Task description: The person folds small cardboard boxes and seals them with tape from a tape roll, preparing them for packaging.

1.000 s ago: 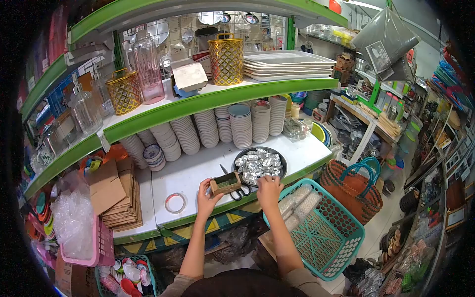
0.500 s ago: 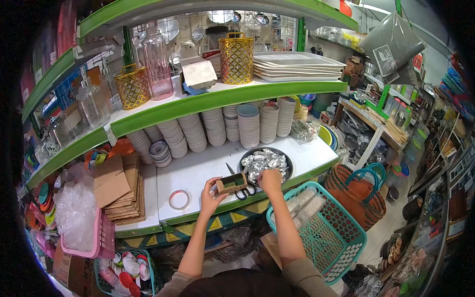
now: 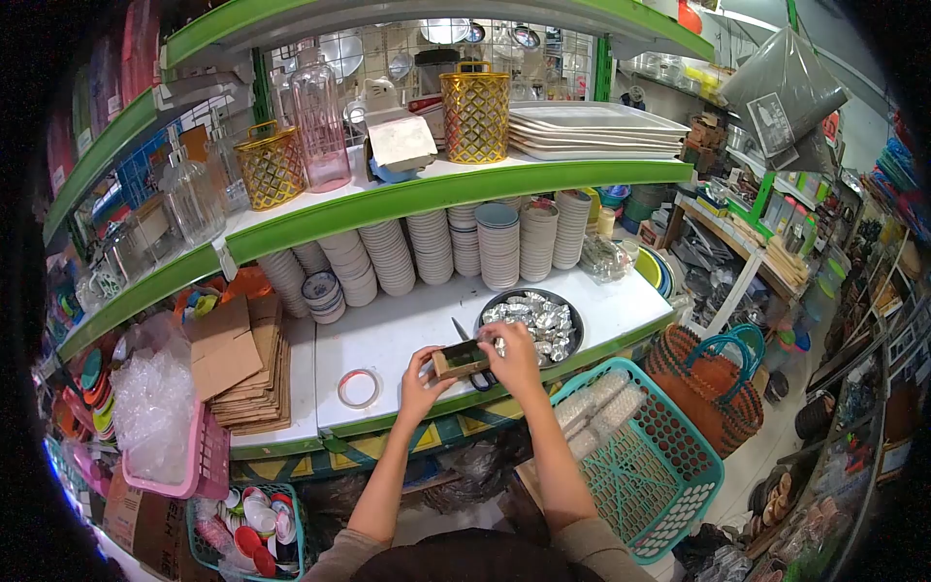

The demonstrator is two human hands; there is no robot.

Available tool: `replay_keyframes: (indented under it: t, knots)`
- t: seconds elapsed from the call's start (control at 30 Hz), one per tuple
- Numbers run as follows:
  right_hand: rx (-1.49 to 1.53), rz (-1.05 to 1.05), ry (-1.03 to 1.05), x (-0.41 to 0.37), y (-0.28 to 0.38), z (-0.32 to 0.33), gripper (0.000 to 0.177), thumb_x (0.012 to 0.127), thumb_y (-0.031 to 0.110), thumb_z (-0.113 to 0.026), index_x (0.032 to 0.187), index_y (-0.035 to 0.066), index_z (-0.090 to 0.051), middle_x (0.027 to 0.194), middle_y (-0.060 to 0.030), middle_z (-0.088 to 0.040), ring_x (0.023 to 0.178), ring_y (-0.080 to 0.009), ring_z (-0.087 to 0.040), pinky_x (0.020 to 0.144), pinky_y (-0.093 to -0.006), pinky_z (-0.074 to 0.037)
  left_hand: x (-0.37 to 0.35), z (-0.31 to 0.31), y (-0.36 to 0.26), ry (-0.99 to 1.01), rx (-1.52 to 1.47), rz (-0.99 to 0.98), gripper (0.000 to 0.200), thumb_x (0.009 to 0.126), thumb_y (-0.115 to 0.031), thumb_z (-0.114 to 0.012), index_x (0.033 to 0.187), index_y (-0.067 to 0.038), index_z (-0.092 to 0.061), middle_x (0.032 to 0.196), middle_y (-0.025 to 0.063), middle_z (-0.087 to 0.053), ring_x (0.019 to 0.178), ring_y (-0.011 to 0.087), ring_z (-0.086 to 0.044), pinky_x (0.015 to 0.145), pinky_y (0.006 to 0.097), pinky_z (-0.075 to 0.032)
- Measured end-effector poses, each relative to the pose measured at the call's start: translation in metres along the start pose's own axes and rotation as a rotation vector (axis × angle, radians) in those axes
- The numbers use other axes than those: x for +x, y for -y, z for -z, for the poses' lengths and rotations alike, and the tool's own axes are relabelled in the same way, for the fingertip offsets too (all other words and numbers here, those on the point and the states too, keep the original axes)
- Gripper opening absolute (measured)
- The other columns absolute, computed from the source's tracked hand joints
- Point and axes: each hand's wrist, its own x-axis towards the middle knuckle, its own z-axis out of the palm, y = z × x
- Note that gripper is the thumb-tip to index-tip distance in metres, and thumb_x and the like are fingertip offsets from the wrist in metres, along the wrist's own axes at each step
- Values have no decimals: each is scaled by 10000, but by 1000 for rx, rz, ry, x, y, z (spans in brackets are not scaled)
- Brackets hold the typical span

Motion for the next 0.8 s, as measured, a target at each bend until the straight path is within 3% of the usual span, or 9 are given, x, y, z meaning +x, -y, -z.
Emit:
replay_keyframes:
  t: [0.23, 0.43, 0.57, 0.63, 0.7, 0.8]
  knots:
    - [-212, 268, 141, -10, 12, -21, 205, 724, 26, -672, 917, 95, -678, 892, -43, -648, 902, -265, -544, 806, -404, -429, 1, 0, 3, 21, -24, -4, 630, 701, 15, -767, 1242, -69, -456, 1252, 86, -507, 1223, 231, -468, 970, 384, -492]
    - [-178, 220, 131, -9, 13, -15, 214, 740, 2, -640, 933, 87, -676, 903, -52, -649, 926, -266, -554, 804, -396, -430, 1, 0, -1, 25, -16, 23, 625, 705, 17, -763, 1243, -71, -456, 1255, 85, -506, 1224, 233, -467, 969, 387, -492]
    - [-172, 243, -63, -1, -4, -2, 202, 748, -23, -608, 913, 77, -670, 879, -84, -641, 849, -286, -579, 764, -400, -445, 0, 0, 0, 26, -6, 7, 624, 709, 18, -760, 1246, -75, -457, 1257, 82, -501, 1227, 232, -463, 969, 388, -492]
    - [-166, 63, -180, 1, -19, 3, 193, 749, -33, -593, 892, 71, -672, 872, -96, -638, 827, -290, -582, 748, -405, -454, 0, -1, 1, 15, -8, 8, 617, 708, 13, -764, 1243, -71, -468, 1247, 87, -514, 1204, 225, -483, 961, 386, -493]
    - [-209, 43, -183, 5, -36, 7, 194, 722, -30, -608, 874, 67, -678, 875, -103, -640, 842, -302, -579, 754, -408, -465, 0, -1, 1, 5, -7, 9, 610, 707, 7, -767, 1239, -67, -479, 1237, 92, -526, 1180, 219, -503, 954, 384, -495]
    - [-496, -22, 20, 7, -66, 10, 196, 645, -2, -660, 828, 63, -683, 900, -101, -653, 880, -317, -579, 777, -411, -487, 0, -1, 3, -4, -4, 7, 610, 707, 10, -766, 1239, -67, -479, 1239, 92, -526, 1183, 219, -501, 953, 382, -496]
